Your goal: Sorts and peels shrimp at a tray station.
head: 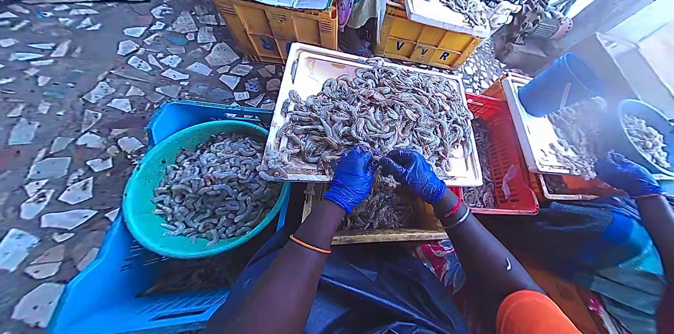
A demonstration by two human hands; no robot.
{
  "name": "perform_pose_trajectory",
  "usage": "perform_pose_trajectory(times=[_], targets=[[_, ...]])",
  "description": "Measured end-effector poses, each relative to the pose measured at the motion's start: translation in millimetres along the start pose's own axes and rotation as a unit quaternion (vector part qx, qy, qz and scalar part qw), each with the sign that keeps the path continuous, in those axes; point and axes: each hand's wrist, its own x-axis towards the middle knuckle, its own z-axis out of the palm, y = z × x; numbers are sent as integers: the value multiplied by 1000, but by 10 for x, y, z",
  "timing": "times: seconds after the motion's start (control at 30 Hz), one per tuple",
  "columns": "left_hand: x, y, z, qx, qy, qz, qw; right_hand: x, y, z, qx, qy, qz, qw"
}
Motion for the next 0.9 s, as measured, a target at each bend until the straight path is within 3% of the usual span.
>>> perform_pose_trajectory(times=[0.07,0.17,0.23,0.3,0.4,0.47,0.53,0.6,0.63,0.7,0.77,0.83,0.9], targets=[[4,-86,-46,-31,42,-3,999,-19,-12,-57,35,-28,14,999],[-32,-126,-109,-215,31,4,976,22,-23,-88,-160,-108,13,981],[-107,45,-108,-314,3,-31,949,47,26,93,-150,-67,-18,986],[-155,168,-74,-384,9,-76,920,21,37,306,-112,25,-66,991],[-170,115,-49,-453,24,-78,888,-8,117,512,-127,148,-180,964],[-196,45,-64,-477,42,-63,875,13,132,571,-126,173,-235,948],[-226,-62,-123,-501,95,-64,858,14,97,578,-144,133,-251,948],[-275,-121,-306,-563,215,-75,794,8,-38,406,-234,-22,-160,959],[-291,-150,-448,-609,279,-76,739,51,-94,271,-283,-88,-91,951],[-313,-294,-707,-687,364,-76,625,170,20,24,-329,-38,-23,943],[-296,-401,-790,-732,382,-131,549,318,306,-181,-373,55,-14,926],[-222,-389,-731,-729,357,-176,557,470,596,-223,-408,62,-1,911],[-130,-283,-621,-698,301,-183,624,537,778,-150,-419,57,-8,906]])
